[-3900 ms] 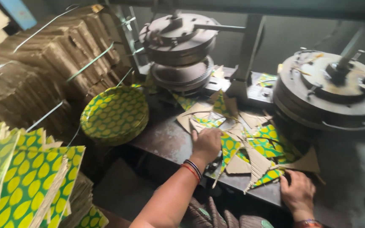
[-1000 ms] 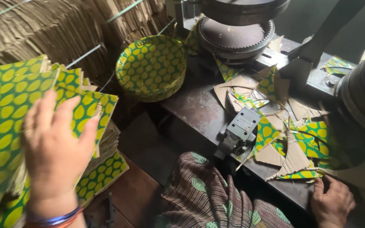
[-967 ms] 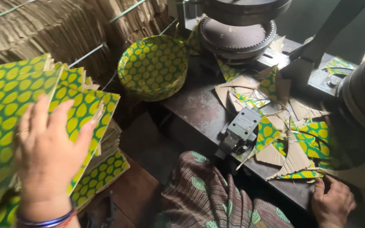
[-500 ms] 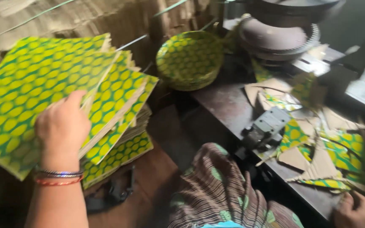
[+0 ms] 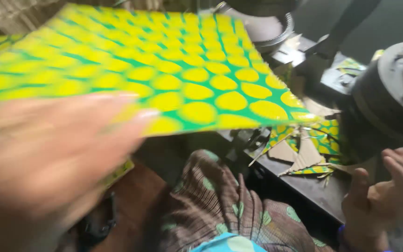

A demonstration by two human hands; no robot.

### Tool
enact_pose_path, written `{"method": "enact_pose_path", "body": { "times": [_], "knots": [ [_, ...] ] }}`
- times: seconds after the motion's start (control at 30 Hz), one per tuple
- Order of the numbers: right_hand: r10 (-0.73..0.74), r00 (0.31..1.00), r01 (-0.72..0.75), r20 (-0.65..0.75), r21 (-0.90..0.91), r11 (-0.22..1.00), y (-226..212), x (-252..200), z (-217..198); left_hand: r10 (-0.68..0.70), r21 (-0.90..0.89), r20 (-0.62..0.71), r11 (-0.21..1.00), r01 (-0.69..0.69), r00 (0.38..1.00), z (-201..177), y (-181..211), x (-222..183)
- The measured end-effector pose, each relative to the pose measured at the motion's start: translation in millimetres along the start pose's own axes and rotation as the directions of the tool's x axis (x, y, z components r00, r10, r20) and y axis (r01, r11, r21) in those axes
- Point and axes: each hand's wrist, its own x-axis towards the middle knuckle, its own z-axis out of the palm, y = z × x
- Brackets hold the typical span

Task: The person operates a foot/manual paper plate press machine. They take printed decorative paper sheets from a stack, place a sheet into the press die, run the press to form a plate, remove the formed plate and stack it, and clear the cut scrap off the machine table by hand and with a stick.

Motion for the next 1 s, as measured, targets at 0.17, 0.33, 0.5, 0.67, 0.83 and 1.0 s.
{"method": "enact_pose_path", "body": {
  "times": [0.17,0.33,0.5,0.67,0.83,1.0],
  "knots": [
    [-0.313,0.892,0.406,0.325,-0.274,0.872,-93.6,95.1,18.0,0.161,-0.143,-0.138,0.973,-0.180,0.977,117.3,-4.5,18.5],
    [-0.261,0.754,0.445,0.603,-0.177,0.878,-69.3,106.9,56.9,0.131,-0.268,-0.236,0.944,-0.194,0.963,188.8,-12.7,20.5],
    [-0.324,0.680,0.380,0.657,0.063,0.923,-63.8,107.9,96.8,0.053,-0.323,-0.270,0.936,-0.142,0.962,243.2,-33.0,12.2],
    [-0.321,0.714,0.392,0.622,0.026,0.920,-42.5,108.5,145.1,-0.132,-0.350,-0.318,0.937,0.013,0.939,281.7,-33.5,4.7],
    [-0.289,0.724,0.479,0.627,-0.155,0.864,35.1,98.2,208.5,-0.344,-0.621,-0.142,0.761,0.187,0.928,350.9,3.4,-80.0],
    [-0.231,0.775,0.460,0.588,-0.276,0.844,107.2,95.6,274.4,-0.413,-0.575,0.438,0.555,0.602,0.799,514.4,57.5,-271.0]
  ]
}}
